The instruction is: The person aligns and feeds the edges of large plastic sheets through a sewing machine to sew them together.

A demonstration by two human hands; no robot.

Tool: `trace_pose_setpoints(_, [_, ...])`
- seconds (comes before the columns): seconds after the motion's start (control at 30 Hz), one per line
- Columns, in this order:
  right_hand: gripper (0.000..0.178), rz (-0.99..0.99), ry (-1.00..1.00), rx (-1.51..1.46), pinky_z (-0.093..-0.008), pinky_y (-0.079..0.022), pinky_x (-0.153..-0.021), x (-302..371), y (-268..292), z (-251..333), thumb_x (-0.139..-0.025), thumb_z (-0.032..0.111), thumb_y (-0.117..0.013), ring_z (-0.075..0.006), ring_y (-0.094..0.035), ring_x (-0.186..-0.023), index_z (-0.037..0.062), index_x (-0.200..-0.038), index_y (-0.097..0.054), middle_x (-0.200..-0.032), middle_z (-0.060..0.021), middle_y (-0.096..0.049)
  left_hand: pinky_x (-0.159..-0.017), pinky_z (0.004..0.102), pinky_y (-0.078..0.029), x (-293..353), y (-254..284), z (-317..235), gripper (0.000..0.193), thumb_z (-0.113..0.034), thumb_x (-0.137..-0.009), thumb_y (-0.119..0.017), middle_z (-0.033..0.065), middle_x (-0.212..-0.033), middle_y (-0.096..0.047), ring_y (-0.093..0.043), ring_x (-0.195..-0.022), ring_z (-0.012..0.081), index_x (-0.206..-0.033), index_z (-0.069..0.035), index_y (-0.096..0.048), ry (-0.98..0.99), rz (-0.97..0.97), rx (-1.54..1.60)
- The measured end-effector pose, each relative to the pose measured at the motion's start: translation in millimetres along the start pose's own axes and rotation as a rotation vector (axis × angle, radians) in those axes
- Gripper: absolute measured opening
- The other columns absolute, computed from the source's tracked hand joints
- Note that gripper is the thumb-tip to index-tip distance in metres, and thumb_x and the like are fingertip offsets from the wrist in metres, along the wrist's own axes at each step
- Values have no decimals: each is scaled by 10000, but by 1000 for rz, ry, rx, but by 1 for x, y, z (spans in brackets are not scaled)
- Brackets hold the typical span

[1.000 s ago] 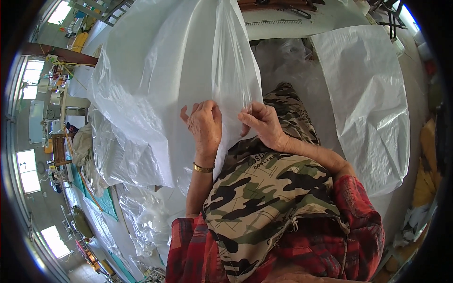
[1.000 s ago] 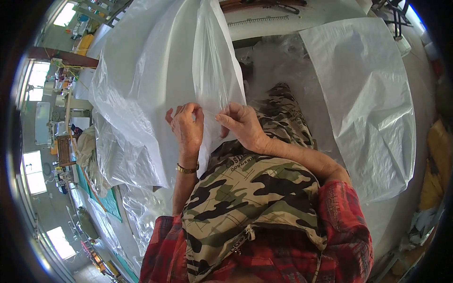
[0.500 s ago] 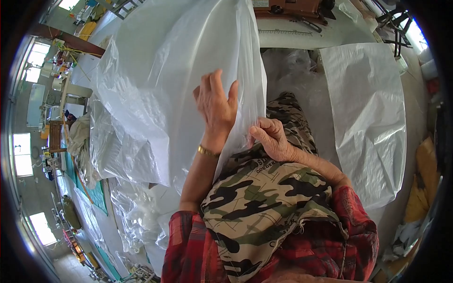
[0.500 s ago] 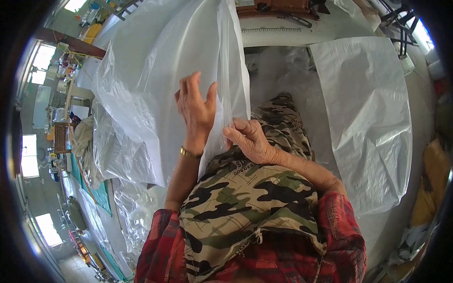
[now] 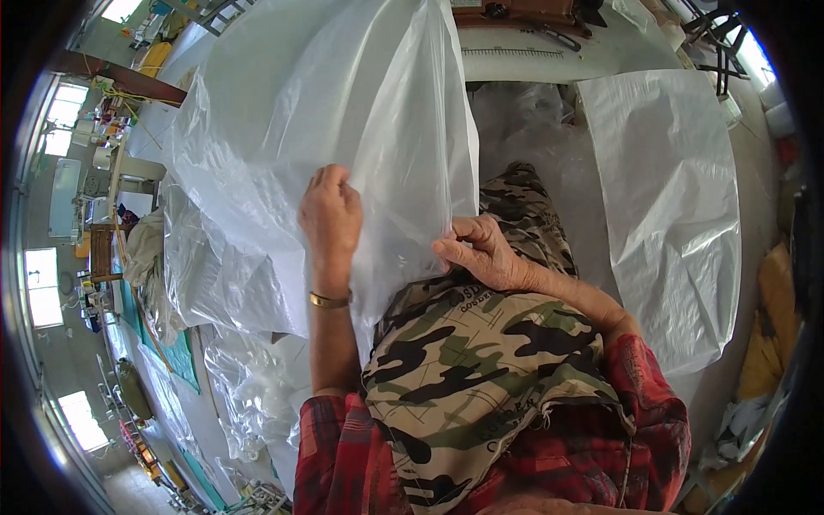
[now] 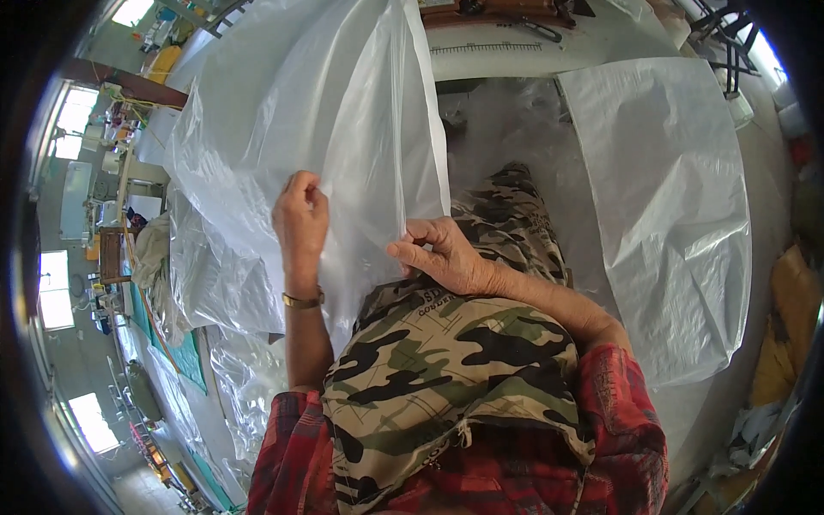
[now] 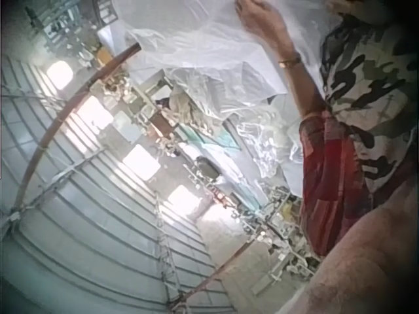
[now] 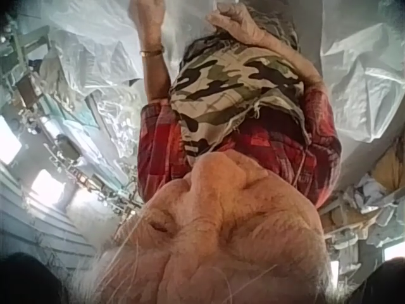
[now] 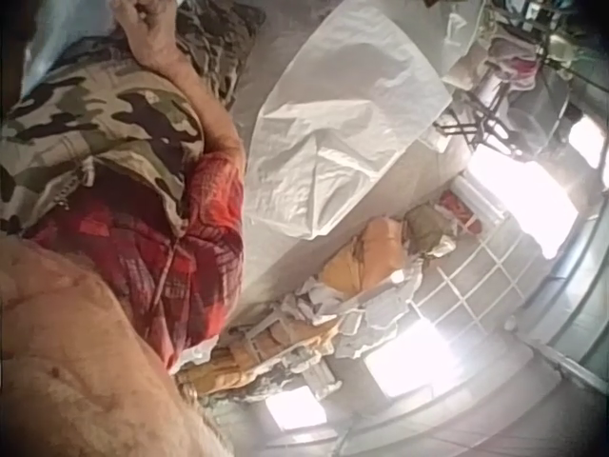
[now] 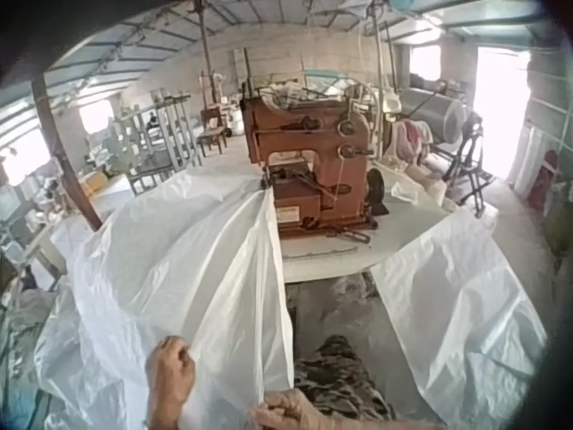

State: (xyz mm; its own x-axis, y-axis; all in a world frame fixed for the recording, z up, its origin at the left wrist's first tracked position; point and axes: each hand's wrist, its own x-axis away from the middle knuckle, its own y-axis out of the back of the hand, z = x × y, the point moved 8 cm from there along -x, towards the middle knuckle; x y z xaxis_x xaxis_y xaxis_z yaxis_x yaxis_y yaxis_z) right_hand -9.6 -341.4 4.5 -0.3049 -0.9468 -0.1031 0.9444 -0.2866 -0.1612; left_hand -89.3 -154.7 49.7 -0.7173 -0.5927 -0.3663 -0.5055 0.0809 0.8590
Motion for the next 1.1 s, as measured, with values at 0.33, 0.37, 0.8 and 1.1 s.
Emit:
trace_pose_setpoints(0.33, [310,43,12,-69,-244,-480,-637,2,-1,1,-982,253,-601,-63,-563,-644,47,-750,-594,-680,-3,-601,-732,324,-496,-55,53,51,159,-18,-887,-548,106,-924,-654,-621,-801,229,-1023,-26,-631,-85,55,115])
trace_pose_setpoints(0.37, [317,35,-2,-82,-242,-480,-638,2,0,-2,-982,254,-601,-68,-566,-647,45,-743,-592,-682,-6,-605,-722,291,-484,-63,58,59,148,-23,-902,-545,89,-892,-646,-599,-779,180,-1026,-13,-626,29,129,180])
trace_pose_setpoints(0.8, [231,-9,361,277,-327,-487,-608,-2,-8,68,-944,191,-631,-229,-617,-623,22,-797,-573,-671,-80,-602,-662,209,-439,9,22,-82,70,-11,-961,-543,-11,-777,-532,-480,-731,48,-1020,9,-575,10,555,893])
trace_pose_setpoints(1.1, [245,130,315,860,-454,-490,-573,-6,-41,46,-878,206,-669,-351,-625,-595,23,-757,-560,-586,-132,-582,-718,211,-475,34,-12,-63,127,-14,-968,-558,8,-843,-624,-538,-776,49,-1079,30,-601,80,531,958])
